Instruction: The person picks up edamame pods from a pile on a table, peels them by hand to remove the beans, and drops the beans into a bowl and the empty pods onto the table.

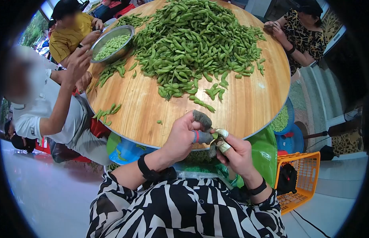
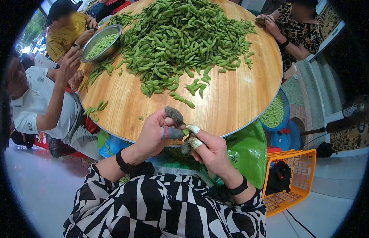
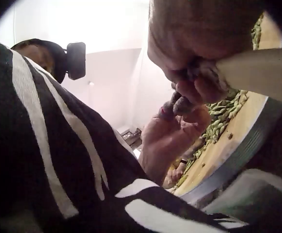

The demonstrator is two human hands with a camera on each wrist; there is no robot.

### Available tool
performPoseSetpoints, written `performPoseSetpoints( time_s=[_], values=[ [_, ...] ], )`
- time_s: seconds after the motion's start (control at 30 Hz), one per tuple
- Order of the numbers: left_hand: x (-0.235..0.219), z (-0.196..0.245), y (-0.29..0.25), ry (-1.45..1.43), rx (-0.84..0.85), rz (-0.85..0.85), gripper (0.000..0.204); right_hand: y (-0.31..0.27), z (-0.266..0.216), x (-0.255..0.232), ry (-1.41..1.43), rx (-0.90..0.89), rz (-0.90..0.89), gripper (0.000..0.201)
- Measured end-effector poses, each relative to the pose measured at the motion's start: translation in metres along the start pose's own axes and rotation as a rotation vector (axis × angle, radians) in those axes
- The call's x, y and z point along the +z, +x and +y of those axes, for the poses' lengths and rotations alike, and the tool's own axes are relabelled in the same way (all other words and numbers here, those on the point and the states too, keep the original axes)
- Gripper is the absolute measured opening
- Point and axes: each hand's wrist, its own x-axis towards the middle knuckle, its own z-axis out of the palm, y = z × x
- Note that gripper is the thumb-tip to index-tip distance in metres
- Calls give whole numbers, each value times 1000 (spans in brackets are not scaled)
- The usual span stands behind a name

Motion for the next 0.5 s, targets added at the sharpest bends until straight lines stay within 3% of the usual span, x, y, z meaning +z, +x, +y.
performPoseSetpoints(
  time_s=[0.07, 0.2, 0.27, 0.5],
  values=[
    [-1, 4, -3, -282, -293, -48, 34, -3, 0, -1, -97, -52, -8, 35],
    [3, 3, -1, -244, -240, -65, 32, -2, 3, -9, -371, -241, -50, 36],
    [3, 1, 4, -198, -197, -9, 34, -3, -4, -3, -215, -71, -32, 38],
    [-1, -8, 5, -139, -132, -8, 36, -1, 4, -7, 49, 14, -68, 38]
  ],
)
